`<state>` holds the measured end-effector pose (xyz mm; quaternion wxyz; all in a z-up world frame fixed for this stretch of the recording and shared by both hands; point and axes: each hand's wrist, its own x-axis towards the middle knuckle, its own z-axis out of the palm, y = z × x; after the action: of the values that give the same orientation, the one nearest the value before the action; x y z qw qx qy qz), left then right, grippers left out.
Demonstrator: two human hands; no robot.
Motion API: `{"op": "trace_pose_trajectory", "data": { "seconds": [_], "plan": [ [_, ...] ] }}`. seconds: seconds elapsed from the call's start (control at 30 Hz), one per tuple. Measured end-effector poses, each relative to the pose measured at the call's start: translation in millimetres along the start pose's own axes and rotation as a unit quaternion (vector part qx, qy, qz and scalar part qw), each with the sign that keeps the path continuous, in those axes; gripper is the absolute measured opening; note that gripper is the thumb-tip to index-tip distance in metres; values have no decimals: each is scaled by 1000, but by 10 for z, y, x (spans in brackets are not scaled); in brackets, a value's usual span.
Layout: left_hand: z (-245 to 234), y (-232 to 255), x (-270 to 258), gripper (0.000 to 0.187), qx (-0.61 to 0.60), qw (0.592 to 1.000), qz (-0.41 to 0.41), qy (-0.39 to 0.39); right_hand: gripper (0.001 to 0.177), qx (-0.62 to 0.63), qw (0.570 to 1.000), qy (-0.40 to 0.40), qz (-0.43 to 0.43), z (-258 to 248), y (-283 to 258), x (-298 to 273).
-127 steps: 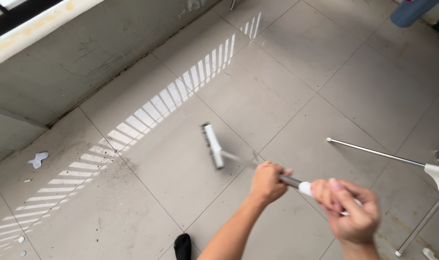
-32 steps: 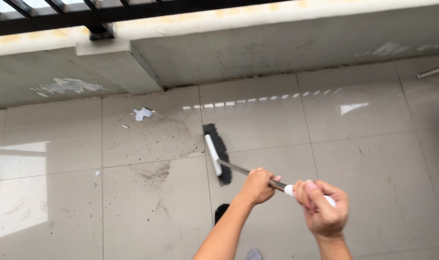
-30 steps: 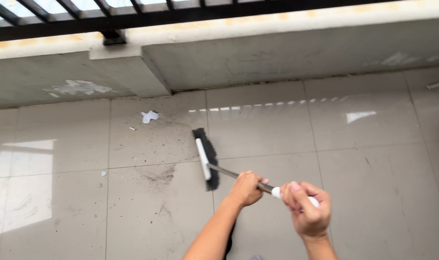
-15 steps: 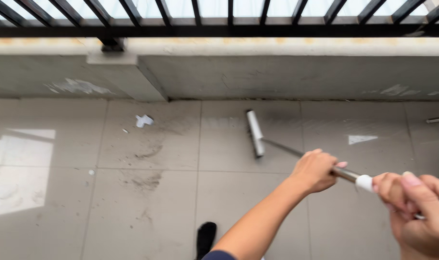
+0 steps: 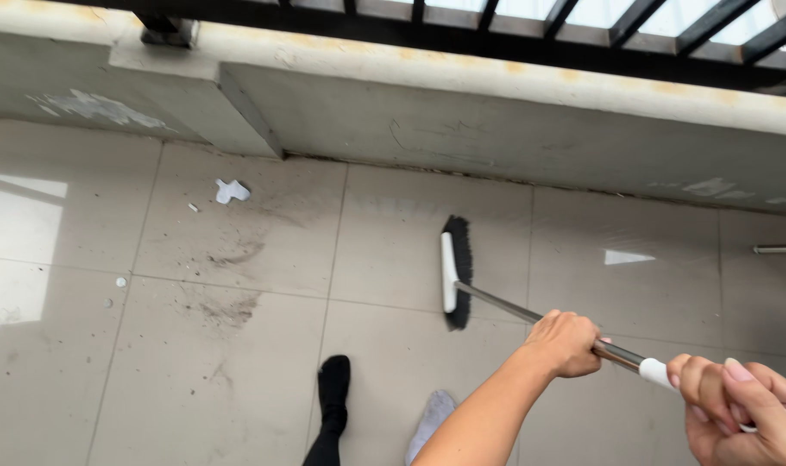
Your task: The person sweeps debris from a balcony floor using a broom with a long handle, reaching into a corner and under a sliding door frame.
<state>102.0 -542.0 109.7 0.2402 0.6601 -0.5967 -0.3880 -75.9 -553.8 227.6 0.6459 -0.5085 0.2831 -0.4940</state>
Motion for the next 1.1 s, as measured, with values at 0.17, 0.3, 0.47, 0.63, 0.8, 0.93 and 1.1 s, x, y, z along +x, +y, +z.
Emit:
{"op": "trace_pose_trajectory", "data": {
  "seconds": [0.17,0.3,0.47,0.63,0.8,0.93,1.1],
  "plan": [
    [-798,-905,-600,15,36,993,0,110,44,13,998,-51,-21,1361,454,14],
    [-1466,-1637,-1196,18,14,977,-63,204,39,41,991,-125,23,2423,825,22],
    [-2106,-2128,-1746,12,44,958,-130,251,43,64,982,-161,79,3180,1069,70],
    [-2123,-1746,-1489,14,149,959,-92,225,37,70,988,-122,63,2768,763,282],
    [-1576,-633,-491,17,57,977,43,199,50,-37,995,-85,-37,1573,61,514],
    [-1099,79,315,10,-20,986,88,141,59,-71,990,-109,-55,1007,-129,814],
    [-806,-314,749,9,-90,989,89,73,47,-245,963,-63,-96,1368,179,746]
  ]
}}
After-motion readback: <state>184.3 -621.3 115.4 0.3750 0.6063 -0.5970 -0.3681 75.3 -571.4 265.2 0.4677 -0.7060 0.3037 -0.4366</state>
